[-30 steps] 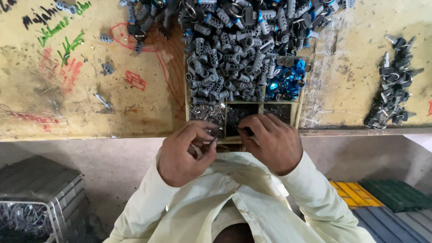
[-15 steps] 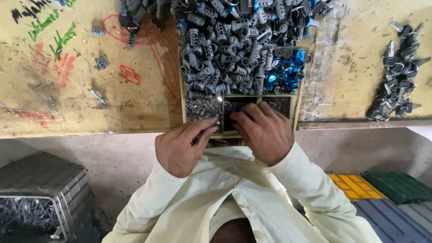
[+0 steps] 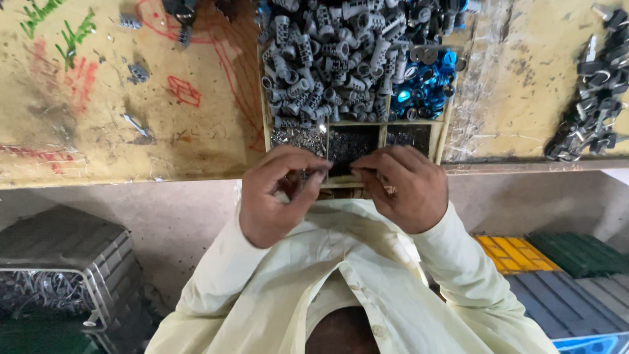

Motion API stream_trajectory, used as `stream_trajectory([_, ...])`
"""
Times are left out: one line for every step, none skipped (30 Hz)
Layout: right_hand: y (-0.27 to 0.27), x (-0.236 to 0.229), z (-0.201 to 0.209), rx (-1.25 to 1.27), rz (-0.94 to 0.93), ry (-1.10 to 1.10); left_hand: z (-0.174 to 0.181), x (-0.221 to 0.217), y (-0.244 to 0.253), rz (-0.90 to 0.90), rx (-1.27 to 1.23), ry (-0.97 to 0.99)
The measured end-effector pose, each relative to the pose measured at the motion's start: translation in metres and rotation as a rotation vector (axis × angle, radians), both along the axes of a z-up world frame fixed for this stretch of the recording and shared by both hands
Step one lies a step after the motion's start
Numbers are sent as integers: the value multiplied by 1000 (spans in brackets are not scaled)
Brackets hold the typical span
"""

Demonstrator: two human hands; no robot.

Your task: The person assembles small key components by hand, inserting pins and attaching blue plastic pieces to grey key bodies. The person handles each unit one at a time, places the finished items into a wooden compartmentalized tray, and continues the process repeatedly.

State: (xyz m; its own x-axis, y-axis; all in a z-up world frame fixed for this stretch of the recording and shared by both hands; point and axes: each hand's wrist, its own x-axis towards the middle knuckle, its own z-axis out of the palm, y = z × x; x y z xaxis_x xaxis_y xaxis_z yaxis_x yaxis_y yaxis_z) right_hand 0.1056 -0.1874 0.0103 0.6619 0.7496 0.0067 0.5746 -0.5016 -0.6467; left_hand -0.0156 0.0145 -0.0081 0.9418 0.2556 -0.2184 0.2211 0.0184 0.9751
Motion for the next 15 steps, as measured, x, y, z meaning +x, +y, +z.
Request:
stream_trajectory([-4,-2,-2,25,-49,90,3,5,-5,-14,337,-92])
stream_trajectory([-8,-4,-5,50,-99,180,6,10,-9,-27,350,-26])
stream_trajectory([-12,-6,-7,75,-152,268,10,15,-13,-42,363,37])
stream_trajectory([-17,-7,-9,93,-200,367,12,19,-15,-58,375,99])
stream_trajectory([-21,-8,-11,114,-247,462,14,23,-15,-82,338,21])
stream_trajectory([-25,-9,-12,136,-293,557,15,26,-14,-107,300,-56])
stream_trajectory([-28,-10,-15,191,-316,631,15,29,-14,-130,262,-134])
stream_trajectory([-29,-10,-17,246,-339,704,14,30,-13,-152,171,-82])
stream_trajectory([-32,-11,-18,301,-362,776,13,31,-13,-174,80,-30])
stream_trajectory([-34,-12,-19,311,-342,777,12,31,-14,-196,-11,22])
stream_trajectory([-36,-13,-19,321,-323,779,10,31,-15,-205,-51,57])
stream_trajectory([-38,-13,-19,331,-303,782,8,30,-15,-215,-91,92])
stream_trajectory([-40,-13,-19,312,-286,763,7,30,-16,-224,-128,125])
stream_trajectory([-41,-12,-18,294,-268,745,6,29,-18,-216,-155,160])
stream_trajectory([-41,-11,-18,276,-249,726,5,28,-20,-207,-181,195])
